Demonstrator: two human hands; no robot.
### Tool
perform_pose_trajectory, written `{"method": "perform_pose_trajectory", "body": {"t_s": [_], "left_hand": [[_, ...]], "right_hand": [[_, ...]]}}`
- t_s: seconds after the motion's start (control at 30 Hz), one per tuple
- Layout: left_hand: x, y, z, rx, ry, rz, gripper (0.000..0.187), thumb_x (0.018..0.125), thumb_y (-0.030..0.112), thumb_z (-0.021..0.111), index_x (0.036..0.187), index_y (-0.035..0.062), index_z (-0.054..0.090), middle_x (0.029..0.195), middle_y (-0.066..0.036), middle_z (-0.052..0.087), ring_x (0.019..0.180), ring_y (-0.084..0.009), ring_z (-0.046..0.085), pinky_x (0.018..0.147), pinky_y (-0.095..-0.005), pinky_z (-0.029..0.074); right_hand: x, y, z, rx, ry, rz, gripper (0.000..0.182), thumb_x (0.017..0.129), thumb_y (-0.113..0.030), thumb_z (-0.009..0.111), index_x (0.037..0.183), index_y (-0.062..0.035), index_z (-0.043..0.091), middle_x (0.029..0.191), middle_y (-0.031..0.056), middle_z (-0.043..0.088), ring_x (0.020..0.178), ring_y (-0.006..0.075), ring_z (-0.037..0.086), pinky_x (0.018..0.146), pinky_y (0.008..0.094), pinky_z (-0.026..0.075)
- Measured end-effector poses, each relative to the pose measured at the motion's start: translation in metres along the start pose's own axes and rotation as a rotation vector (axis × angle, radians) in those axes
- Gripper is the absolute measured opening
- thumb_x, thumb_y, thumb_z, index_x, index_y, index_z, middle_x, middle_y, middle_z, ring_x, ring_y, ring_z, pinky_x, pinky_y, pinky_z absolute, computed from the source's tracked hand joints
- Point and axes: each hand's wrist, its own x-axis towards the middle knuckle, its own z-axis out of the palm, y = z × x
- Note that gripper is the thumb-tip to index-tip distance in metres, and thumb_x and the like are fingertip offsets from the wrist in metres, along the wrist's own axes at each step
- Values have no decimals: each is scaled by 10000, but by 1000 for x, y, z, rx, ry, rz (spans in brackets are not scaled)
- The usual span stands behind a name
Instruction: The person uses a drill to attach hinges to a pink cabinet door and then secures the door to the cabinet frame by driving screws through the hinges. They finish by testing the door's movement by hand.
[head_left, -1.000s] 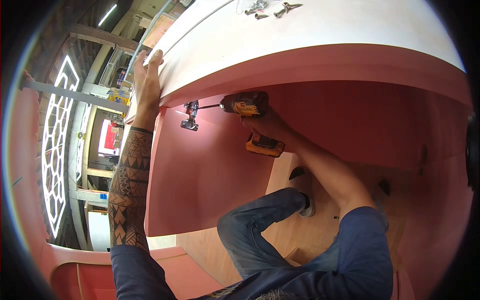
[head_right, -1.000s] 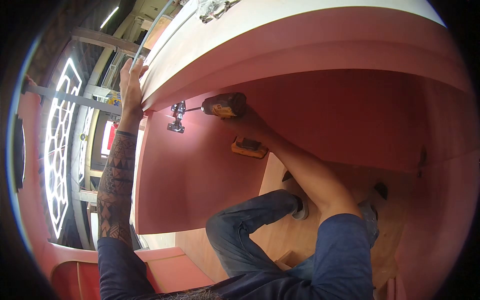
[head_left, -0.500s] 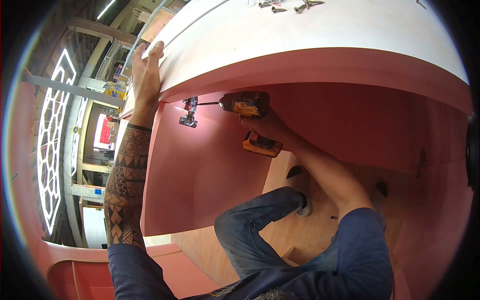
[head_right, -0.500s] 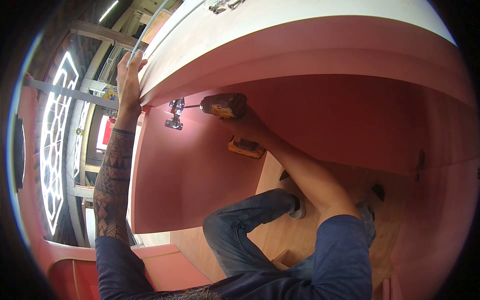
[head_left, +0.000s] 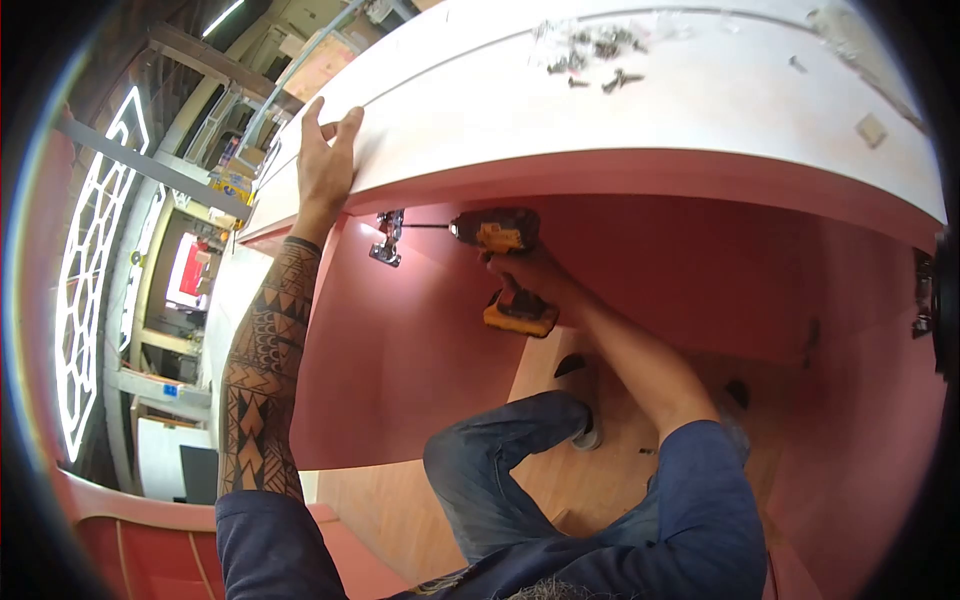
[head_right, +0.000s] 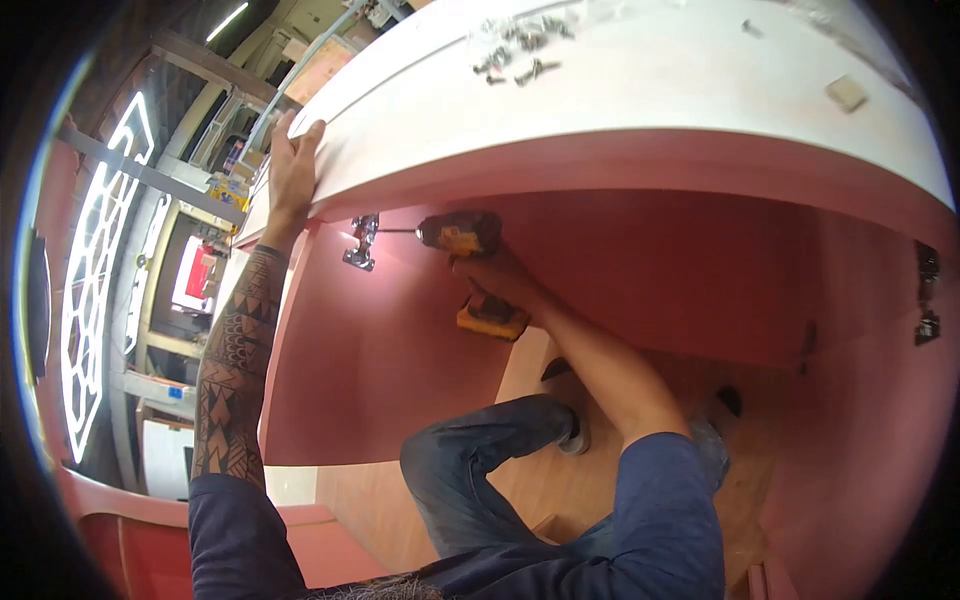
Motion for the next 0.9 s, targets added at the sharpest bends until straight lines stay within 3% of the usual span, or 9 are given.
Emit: {"method": "perform_pose_trajectory", "body": {"t_s": [0.23,0.3,0.43,0.5,0.6,0.63,0.7,0.73,0.9], "left_hand": [[-10,7,-1,-61,85,43,748,996,415,681,1563,3,419,1189,-179,713,1198,-351,634,1096,-455,440],[-4,-14,6,60,197,222,674,992,356,685,1544,44,456,1155,-140,706,1174,-344,617,1070,-463,445],[-13,11,3,303,335,325,610,960,293,728,1496,89,522,1159,-132,682,1159,-337,597,1046,-462,449],[-14,59,8,384,295,549,541,911,186,778,1414,94,601,1199,-143,663,1149,-348,593,1040,-461,450],[-38,192,38,-227,1,917,416,904,82,779,1304,66,669,1215,-170,659,1204,-390,583,1056,-453,470],[-51,237,38,-242,-221,968,379,926,80,763,1294,59,676,1235,-179,668,1228,-375,601,1075,-435,482],[-70,294,61,-185,-315,1030,367,959,118,738,1319,73,683,1305,-177,649,1224,-358,604,1068,-433,498],[-72,314,74,-135,-364,1067,382,975,120,711,1353,86,674,1321,-176,646,1232,-373,603,1066,-437,502],[-56,355,110,-9,-453,1106,209,941,45,682,1134,13,757,1060,-203,750,1012,-384,716,931,-424,570]], "right_hand": [[-81,-50,0,-123,186,87,126,860,-112,671,977,-68,656,686,11,596,529,119,563,490,309,450],[-120,-60,-11,-158,268,248,166,891,-111,671,1048,-59,687,688,3,604,568,103,584,531,302,483],[-205,-70,-20,37,420,207,134,915,-123,668,1033,-62,682,667,-6,584,559,91,574,527,292,490],[-223,-60,-31,112,489,144,119,906,-101,657,1013,-50,669,685,-3,594,558,94,572,535,297,505],[-230,-53,-45,48,518,221,114,901,-95,651,1006,-53,658,716,-2,600,555,93,564,531,303,501],[-229,-54,-51,-24,511,187,82,907,-134,655,954,-67,647,682,4,588,548,105,561,529,309,480],[-234,-63,-59,-109,508,144,94,913,-172,659,902,-82,636,649,10,576,541,117,558,527,315,460],[-233,-66,-59,-131,485,121,86,907,-135,652,962,-70,643,693,2,587,546,102,559,521,310,469],[-247,-89,-61,-133,474,59,125,903,-99,641,1020,-56,642,762,-4,605,548,86,559,520,292,473]]}}
